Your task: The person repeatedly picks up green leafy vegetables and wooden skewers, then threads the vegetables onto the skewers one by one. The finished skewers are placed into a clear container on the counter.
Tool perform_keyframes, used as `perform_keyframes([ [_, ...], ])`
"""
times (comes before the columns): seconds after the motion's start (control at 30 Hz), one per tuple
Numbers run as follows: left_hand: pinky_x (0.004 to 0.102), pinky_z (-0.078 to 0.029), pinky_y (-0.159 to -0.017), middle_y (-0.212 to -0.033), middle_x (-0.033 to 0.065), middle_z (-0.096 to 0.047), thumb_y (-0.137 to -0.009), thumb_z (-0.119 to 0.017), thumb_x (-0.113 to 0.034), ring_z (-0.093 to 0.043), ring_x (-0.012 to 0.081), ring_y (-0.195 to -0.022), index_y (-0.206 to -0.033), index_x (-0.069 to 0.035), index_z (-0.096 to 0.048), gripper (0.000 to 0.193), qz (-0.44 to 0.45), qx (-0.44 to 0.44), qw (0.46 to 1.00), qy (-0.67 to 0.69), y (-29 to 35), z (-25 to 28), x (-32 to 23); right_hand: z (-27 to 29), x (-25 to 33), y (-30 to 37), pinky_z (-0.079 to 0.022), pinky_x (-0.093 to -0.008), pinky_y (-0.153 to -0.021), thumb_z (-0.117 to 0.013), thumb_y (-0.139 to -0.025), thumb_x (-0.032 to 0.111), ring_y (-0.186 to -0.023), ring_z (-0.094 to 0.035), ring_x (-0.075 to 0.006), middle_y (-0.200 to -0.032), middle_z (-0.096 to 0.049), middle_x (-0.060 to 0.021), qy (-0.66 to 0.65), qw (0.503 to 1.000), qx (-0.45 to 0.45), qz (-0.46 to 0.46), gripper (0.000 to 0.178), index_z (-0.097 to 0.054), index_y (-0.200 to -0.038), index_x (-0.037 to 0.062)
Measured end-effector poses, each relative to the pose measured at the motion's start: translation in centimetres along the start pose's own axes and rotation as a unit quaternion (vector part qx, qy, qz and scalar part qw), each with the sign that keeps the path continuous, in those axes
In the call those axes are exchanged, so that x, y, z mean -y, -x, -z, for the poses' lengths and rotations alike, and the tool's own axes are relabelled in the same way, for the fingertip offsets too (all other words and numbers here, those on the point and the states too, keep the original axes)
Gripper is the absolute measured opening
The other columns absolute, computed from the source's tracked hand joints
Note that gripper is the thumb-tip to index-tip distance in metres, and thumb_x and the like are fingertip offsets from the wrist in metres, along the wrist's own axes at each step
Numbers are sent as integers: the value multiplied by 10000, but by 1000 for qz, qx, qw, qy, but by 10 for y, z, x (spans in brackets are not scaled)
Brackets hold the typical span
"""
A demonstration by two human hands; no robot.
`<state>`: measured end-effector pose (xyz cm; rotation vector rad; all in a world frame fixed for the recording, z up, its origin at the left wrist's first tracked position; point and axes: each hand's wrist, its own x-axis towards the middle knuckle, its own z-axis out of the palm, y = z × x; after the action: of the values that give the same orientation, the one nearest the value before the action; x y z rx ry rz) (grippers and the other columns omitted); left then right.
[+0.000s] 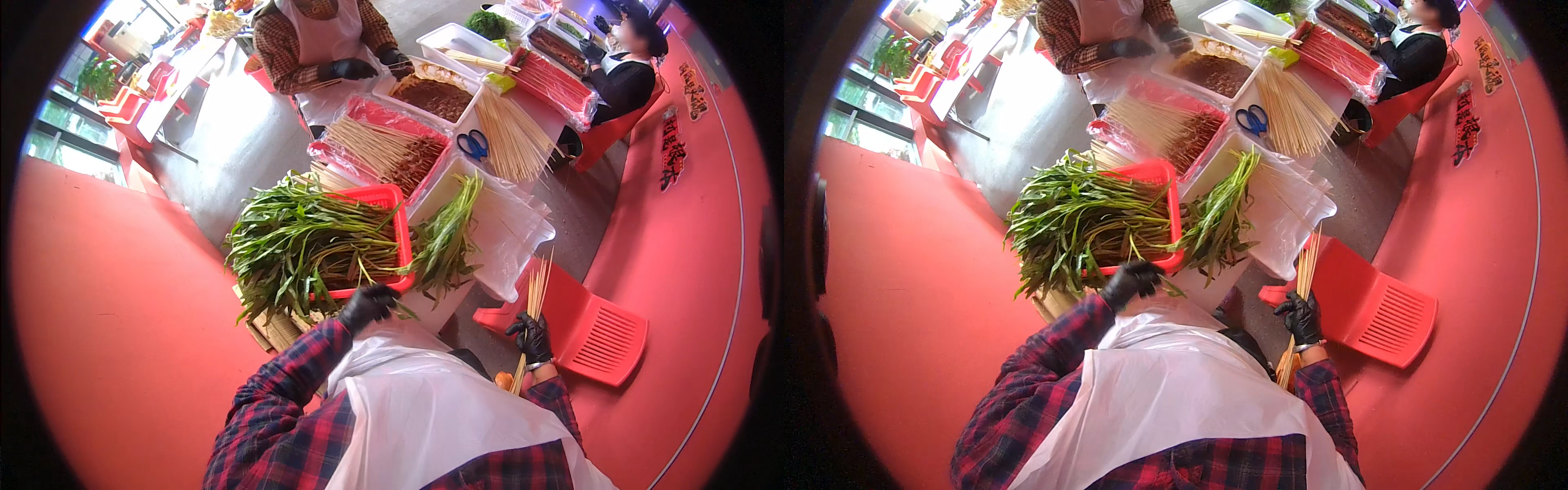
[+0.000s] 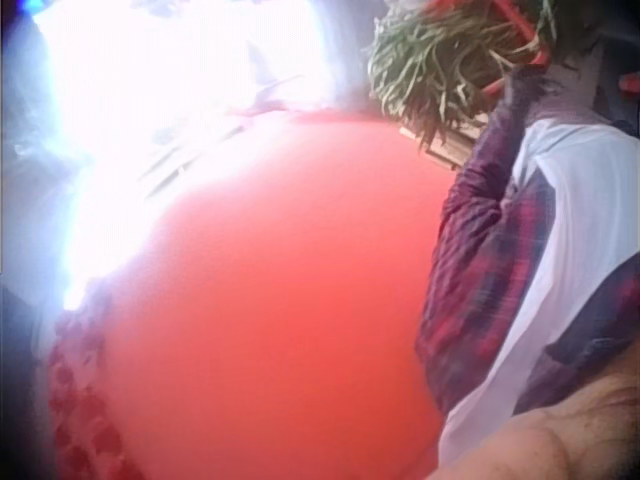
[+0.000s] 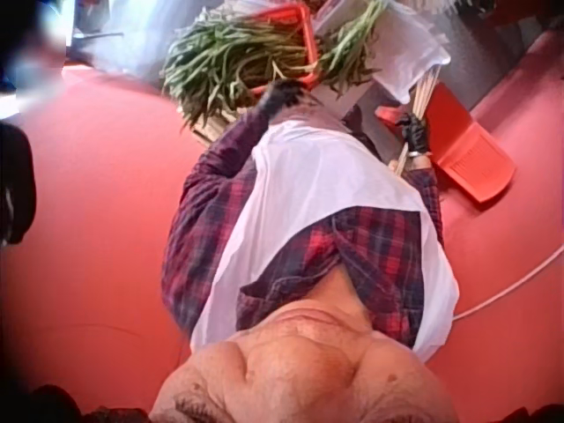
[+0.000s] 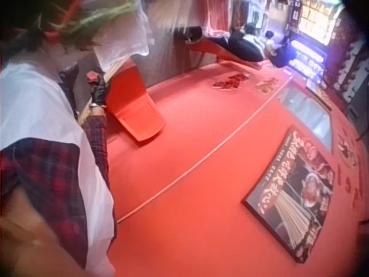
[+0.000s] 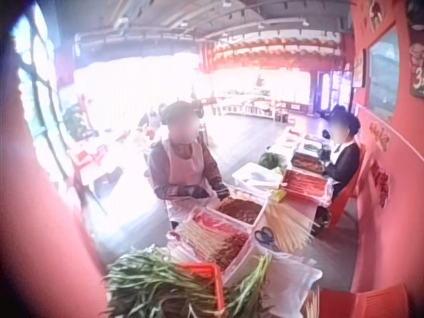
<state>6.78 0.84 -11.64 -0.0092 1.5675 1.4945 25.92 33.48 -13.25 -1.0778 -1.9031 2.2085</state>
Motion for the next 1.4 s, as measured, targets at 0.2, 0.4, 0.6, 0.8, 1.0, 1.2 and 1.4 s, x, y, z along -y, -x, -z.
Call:
perform_keyframes([
  [0.2,318,-462,-528,-708,111,-600,-769,-537,-201,-578,212,-596,-964,-28,-537,261,-78,-267,887,-369,-67,91,-17,-60,69,29,-252,-191,-306,-476,-845,184,-311,-354,-68,-531,-532,-46,21,999,-3,-31,137,-526,-873,60],
  [0.4,408,-444,-753,-1029,214,-535,-709,-538,-447,-547,323,-908,-1183,-43,-380,642,138,-184,797,-558,-127,87,13,-101,84,43,-286,-196,-315,-455,-852,173,-326,-386,-73,-530,-528,-55,12,999,39,-8,222,-474,-1040,57],
  [0.6,333,-481,-560,-568,100,-587,-623,-655,-318,-594,209,-550,-648,-87,-648,233,30,83,735,-672,-85,134,-53,-107,81,61,-318,-199,-323,-454,-826,110,-344,-412,-82,-596,-558,-82,-23,999,2,-44,269,-418,-1088,59],
  [0.8,350,-467,-635,-728,110,-609,-684,-556,-267,-597,242,-679,-875,-130,-627,245,-10,61,768,-638,-90,140,-91,-127,81,76,-281,-184,-331,-558,-754,37,-381,-378,-38,-568,-478,24,-5,1000,-20,-21,123,-553,-877,54],
  [1.0,377,-469,-685,-862,132,-602,-735,-484,-188,-582,294,-815,-887,-102,-610,216,-24,-36,762,-646,-145,92,-43,-131,75,88,-297,-197,-317,-554,-728,18,-360,-407,-62,-564,-502,-12,-26,997,-58,-41,125,-515,-842,54],
  [1.2,402,-474,-657,-886,162,-591,-757,-446,-225,-587,307,-812,-930,-99,-570,248,45,-225,773,-591,-183,85,8,-132,73,98,-290,-203,-308,-552,-692,-31,-337,-389,-82,-545,-490,-32,-25,994,-88,-58,182,-474,-831,59],
  [1.4,409,-472,-697,-875,161,-598,-745,-473,-252,-595,291,-811,-888,-120,-604,234,46,-191,796,-572,-169,99,-9,-148,87,94,-259,-201,-326,-570,-679,-35,-357,-345,-47,-532,-420,33,-36,997,-46,-53,248,-517,-896,72],
])
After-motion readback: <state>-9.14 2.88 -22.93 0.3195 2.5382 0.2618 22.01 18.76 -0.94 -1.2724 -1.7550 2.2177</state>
